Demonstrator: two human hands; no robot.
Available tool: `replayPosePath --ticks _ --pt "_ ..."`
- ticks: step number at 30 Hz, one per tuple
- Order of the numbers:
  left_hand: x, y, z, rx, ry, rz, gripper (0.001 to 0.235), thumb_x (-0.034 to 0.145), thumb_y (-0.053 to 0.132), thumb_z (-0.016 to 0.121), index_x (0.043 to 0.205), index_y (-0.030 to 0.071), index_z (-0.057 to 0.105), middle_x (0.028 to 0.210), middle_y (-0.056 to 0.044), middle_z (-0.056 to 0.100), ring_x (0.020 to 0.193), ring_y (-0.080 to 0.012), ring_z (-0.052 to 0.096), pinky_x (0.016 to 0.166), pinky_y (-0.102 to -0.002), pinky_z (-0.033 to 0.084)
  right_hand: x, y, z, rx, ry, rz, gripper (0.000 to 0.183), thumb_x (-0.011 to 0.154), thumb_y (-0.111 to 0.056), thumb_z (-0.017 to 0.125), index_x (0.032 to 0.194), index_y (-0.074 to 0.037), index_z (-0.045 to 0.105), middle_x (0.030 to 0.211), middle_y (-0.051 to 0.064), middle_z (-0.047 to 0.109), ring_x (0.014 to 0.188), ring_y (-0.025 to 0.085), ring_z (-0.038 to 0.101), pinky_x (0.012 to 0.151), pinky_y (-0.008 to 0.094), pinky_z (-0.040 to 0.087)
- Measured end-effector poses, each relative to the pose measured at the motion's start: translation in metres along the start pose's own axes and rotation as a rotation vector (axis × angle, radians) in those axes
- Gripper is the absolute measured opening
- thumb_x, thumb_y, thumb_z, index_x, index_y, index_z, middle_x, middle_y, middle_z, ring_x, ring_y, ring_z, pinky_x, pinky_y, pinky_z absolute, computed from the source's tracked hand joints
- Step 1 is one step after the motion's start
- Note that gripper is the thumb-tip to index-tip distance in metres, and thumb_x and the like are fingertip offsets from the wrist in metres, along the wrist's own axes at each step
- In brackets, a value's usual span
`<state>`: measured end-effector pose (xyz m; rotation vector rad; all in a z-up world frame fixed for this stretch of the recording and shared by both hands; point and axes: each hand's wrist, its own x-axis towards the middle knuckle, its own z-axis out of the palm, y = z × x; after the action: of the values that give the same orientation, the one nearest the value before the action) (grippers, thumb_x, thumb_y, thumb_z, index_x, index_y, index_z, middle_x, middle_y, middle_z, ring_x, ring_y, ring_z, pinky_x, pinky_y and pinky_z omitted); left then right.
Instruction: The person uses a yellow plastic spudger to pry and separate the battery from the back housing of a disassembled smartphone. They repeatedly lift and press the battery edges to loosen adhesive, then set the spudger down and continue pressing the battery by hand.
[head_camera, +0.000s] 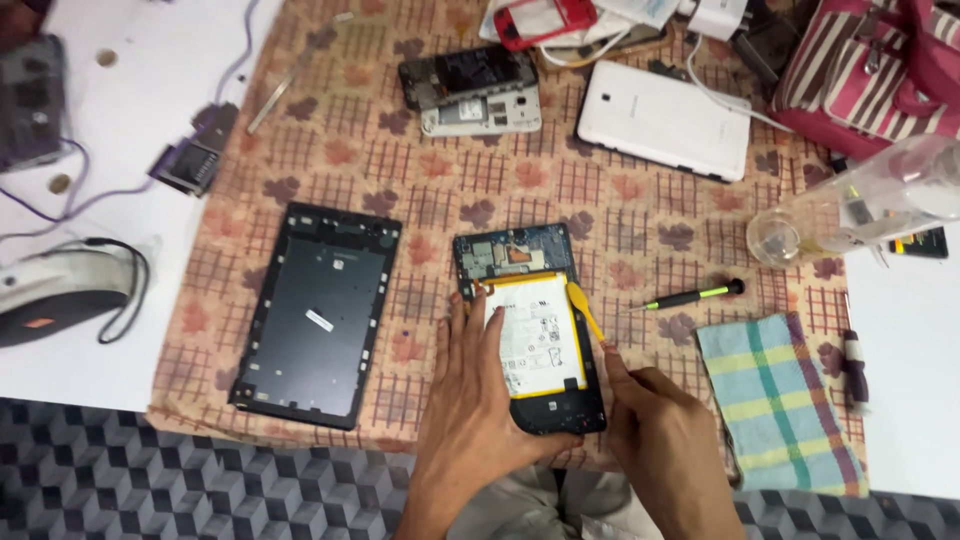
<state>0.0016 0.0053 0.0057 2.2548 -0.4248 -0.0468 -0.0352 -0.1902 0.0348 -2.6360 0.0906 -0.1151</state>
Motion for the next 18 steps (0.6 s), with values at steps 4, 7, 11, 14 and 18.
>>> replayPosePath --ticks 4,7,11,14,18 --pt "0.0 0.005 -0.002 -0.007 0.004 -0.012 0.143 0.045 0.048 0.101 0.15 -0.007 0.02 0.16 -0.033 0.02 0.148 -0.055 0.017 0.119 -0.06 0.021 0.003 0.006 0.005 0.01 0.0 -0.024 0.054 0.075 0.003 0.065 0.127 -0.007 0.07 0.075 0.015 0.068 0.061 0.033 0.068 0.059 0.043 0.054" --pt "-0.001 0.006 -0.002 -0.009 0.015 -0.013 0.144 0.043 0.048 0.101 0.149 -0.006 0.021 0.16 -0.033 0.021 0.149 -0.056 0.016 0.119 -0.06 0.022 0.0 0.008 0.001 -0.025 -0.022 -0.006 0.054 0.072 0.001 0.065 0.126 -0.009 0.07 0.076 0.014 0.068 0.063 0.032 0.07 0.061 0.042 0.056" --pt "-0.001 0.003 0.001 0.016 0.038 0.017 0.143 0.044 0.05 0.101 0.148 -0.007 0.021 0.159 -0.033 0.022 0.148 -0.0557 0.017 0.119 -0.061 0.019 0.0 0.008 -0.003 -0.064 -0.038 0.03 0.058 0.075 0.0 0.066 0.131 -0.012 0.07 0.08 0.014 0.071 0.063 0.034 0.069 0.06 0.045 0.054" --pt "0.0 0.0 0.005 0.032 0.03 0.022 0.143 0.045 0.052 0.101 0.146 -0.008 0.021 0.157 -0.034 0.022 0.148 -0.0557 0.016 0.12 -0.063 0.017 0.0 0.004 -0.005 -0.074 -0.054 0.032 0.058 0.073 0.001 0.066 0.13 -0.011 0.069 0.086 0.013 0.072 0.064 0.035 0.069 0.061 0.046 0.055" --pt "-0.001 -0.001 0.003 0.027 0.038 0.037 0.145 0.045 0.052 0.1 0.148 -0.009 0.02 0.159 -0.035 0.022 0.149 -0.0565 0.016 0.121 -0.062 0.016 0.011 -0.005 -0.009 -0.135 -0.031 -0.025 0.057 0.075 0.001 0.066 0.131 -0.01 0.069 0.086 0.016 0.072 0.064 0.036 0.069 0.061 0.046 0.055"
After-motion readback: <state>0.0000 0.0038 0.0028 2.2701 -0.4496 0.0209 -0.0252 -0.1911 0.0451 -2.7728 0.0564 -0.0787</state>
